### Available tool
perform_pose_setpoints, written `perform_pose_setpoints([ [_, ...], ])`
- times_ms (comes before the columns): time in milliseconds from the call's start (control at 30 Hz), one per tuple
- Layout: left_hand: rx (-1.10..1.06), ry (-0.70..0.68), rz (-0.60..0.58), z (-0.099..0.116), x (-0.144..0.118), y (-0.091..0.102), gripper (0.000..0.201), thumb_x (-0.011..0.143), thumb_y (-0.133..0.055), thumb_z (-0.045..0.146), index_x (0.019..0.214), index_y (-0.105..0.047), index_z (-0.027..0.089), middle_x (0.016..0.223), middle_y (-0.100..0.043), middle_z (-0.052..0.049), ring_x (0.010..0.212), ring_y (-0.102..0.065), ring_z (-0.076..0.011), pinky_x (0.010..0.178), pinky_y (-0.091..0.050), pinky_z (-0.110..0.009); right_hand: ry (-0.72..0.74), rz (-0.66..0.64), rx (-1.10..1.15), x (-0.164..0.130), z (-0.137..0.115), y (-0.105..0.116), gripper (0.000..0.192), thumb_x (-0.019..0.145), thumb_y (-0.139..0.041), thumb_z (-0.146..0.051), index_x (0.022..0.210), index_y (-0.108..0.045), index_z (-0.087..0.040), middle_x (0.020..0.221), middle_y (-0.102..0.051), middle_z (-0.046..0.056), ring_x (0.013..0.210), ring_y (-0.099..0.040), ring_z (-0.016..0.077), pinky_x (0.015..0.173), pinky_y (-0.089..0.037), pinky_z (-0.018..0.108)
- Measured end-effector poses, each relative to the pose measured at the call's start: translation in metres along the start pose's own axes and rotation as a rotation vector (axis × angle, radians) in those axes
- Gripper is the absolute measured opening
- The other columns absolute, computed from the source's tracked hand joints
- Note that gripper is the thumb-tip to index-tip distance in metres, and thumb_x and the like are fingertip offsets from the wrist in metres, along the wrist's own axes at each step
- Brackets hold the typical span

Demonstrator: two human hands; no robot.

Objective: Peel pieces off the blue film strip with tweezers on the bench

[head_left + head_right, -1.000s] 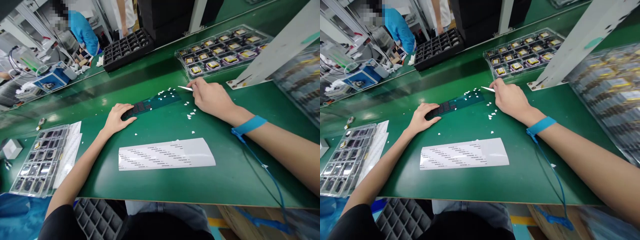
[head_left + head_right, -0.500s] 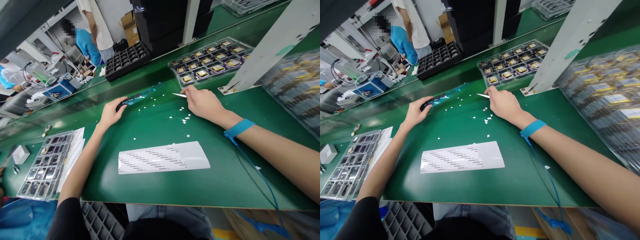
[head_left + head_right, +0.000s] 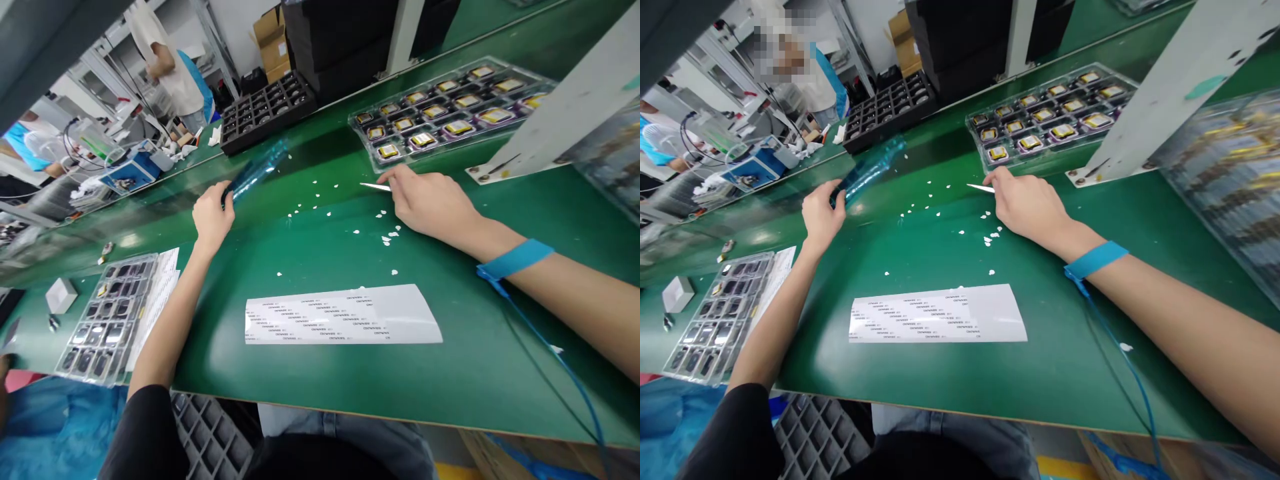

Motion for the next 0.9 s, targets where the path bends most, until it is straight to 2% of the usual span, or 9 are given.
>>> perform_pose_setpoints([
  [167,0.112,0.051,-0.004,-0.006,-0.002,0.002,0.038,0.103,-0.052,0.027,0.133,-0.075,0.022,0.128,-0.078,-0.015,0.117,-0.076,-0.0361,0.103,-0.058,-0.045,0.013,0.002,-0.017,0.002,0.0,-0.002,0.053,0.107,-0.027,-0.033,0.143,-0.061,-0.012,0.086,-0.074,0.019,0.071,-0.064,0.0356,0.062,-0.028,0.038],
  [300,0.072,0.065,0.052,-0.016,-0.001,0.001,0.037,0.107,-0.045,0.03,0.13,-0.073,0.021,0.129,-0.077,-0.015,0.121,-0.074,-0.0331,0.106,-0.057,-0.043,0.007,0.002,-0.019,0.003,0.001,-0.003,0.055,0.106,-0.027,-0.035,0.143,-0.062,-0.014,0.086,-0.074,0.019,0.072,-0.065,0.038,0.063,-0.03,0.039],
  [400,0.033,0.064,0.027,-0.022,0.0,-0.006,0.031,0.102,-0.054,0.032,0.12,-0.076,0.02,0.12,-0.08,-0.016,0.114,-0.076,-0.0341,0.104,-0.057,-0.044,0.007,0.002,-0.013,0.002,0.001,-0.002,0.053,0.107,-0.028,-0.036,0.142,-0.063,-0.016,0.088,-0.075,0.021,0.072,-0.065,0.0388,0.064,-0.032,0.04],
  [733,0.022,0.121,0.026,-0.037,-0.001,-0.017,0.031,0.098,-0.055,0.034,0.116,-0.077,0.021,0.11,-0.082,-0.015,0.106,-0.076,-0.0329,0.099,-0.057,-0.044,0.002,-0.002,-0.003,0.001,0.002,-0.003,0.053,0.109,-0.028,-0.036,0.143,-0.063,-0.014,0.091,-0.076,0.021,0.066,-0.06,0.0334,0.065,-0.028,0.039],
  [900,0.046,0.16,-0.007,-0.041,-0.001,-0.017,0.025,0.096,-0.058,0.035,0.104,-0.077,0.021,0.099,-0.08,-0.016,0.102,-0.076,-0.0372,0.097,-0.057,-0.048,0.011,0.007,0.0,0.001,0.002,-0.003,0.05,0.109,-0.03,-0.035,0.141,-0.063,-0.015,0.085,-0.074,0.02,0.066,-0.06,0.0329,0.063,-0.027,0.038],
])
Point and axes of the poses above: each hand's wrist, its own x-axis towards the middle knuckle, its own y-axis out of the back of the hand, z = x × y, the point moved 6 cm from there along x, towards the middle knuckle
